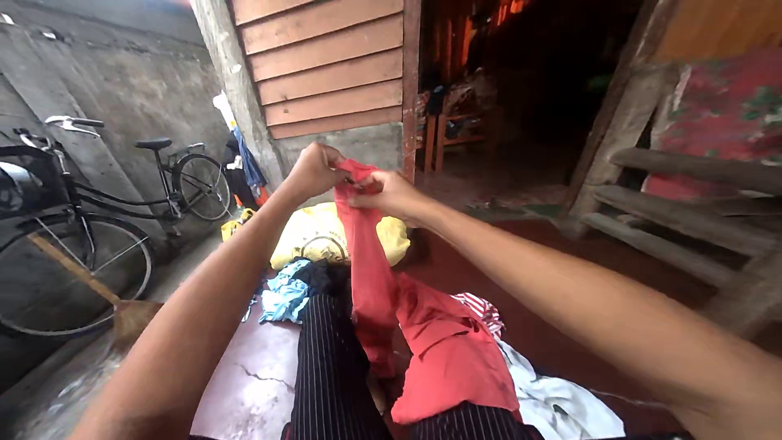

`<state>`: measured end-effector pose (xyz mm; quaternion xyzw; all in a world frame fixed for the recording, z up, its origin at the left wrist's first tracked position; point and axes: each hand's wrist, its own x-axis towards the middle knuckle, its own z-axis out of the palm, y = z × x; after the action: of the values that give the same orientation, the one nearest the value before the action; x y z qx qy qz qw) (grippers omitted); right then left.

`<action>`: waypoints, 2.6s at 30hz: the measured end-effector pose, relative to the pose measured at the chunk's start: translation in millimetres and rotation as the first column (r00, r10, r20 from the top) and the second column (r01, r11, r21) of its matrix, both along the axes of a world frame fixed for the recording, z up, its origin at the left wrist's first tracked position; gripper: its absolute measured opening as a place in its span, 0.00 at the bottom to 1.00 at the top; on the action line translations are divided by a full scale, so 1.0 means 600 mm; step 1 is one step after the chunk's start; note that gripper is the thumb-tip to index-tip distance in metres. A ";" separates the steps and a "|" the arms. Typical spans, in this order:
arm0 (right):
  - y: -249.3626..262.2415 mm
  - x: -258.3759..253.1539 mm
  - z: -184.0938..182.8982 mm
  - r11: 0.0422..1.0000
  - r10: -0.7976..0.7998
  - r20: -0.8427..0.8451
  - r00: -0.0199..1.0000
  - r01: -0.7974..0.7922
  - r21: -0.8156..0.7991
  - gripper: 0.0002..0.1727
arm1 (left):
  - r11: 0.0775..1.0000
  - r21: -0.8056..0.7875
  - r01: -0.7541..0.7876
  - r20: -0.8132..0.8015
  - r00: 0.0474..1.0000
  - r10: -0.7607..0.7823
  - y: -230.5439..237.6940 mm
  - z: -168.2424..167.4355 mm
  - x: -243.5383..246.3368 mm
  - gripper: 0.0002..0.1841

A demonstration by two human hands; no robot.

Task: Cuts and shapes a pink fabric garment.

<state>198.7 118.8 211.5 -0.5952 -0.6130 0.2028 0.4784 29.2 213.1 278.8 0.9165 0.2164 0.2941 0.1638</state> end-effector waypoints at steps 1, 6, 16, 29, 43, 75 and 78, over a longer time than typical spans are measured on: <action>0.009 -0.006 0.001 0.999 0.012 -0.013 1.000 -0.011 0.045 0.31 | 1.000 0.003 -0.004 0.005 1.000 0.004 -0.006 0.002 0.003 0.08; 0.024 -0.040 0.044 0.991 0.014 -0.122 0.992 0.002 0.133 0.16 | 0.999 0.054 0.000 0.080 0.997 -0.005 -0.014 0.007 -0.001 0.11; 0.023 -0.034 0.098 0.979 0.197 -0.223 0.955 -0.179 0.101 0.13 | 0.975 -0.135 0.178 0.229 0.963 -0.144 0.008 -0.010 -0.075 0.15; 0.024 -0.002 0.141 0.981 0.141 -0.134 0.981 -0.120 0.153 0.11 | 1.000 0.009 -0.025 -0.107 0.994 0.026 0.033 0.048 -0.120 0.11; -0.003 0.038 0.150 0.982 -0.093 -0.255 0.962 0.131 0.135 0.19 | 0.996 0.093 0.008 0.013 1.000 -0.009 0.001 0.104 -0.079 0.08; -0.021 0.035 -0.160 0.993 0.107 -0.394 0.913 -0.077 0.090 0.11 | 0.983 -0.102 0.151 -0.025 0.988 -0.155 -0.006 0.087 -0.088 0.05; -0.017 0.049 -0.154 0.996 0.031 -0.352 0.935 0.001 0.091 0.11 | 0.993 -0.048 0.104 -0.047 0.993 -0.106 0.004 0.082 -0.096 0.03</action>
<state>228.2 108.5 118.9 -0.5223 -0.5301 0.2823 0.6053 -28.4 215.2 327.8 0.9297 0.1783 0.2572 0.1943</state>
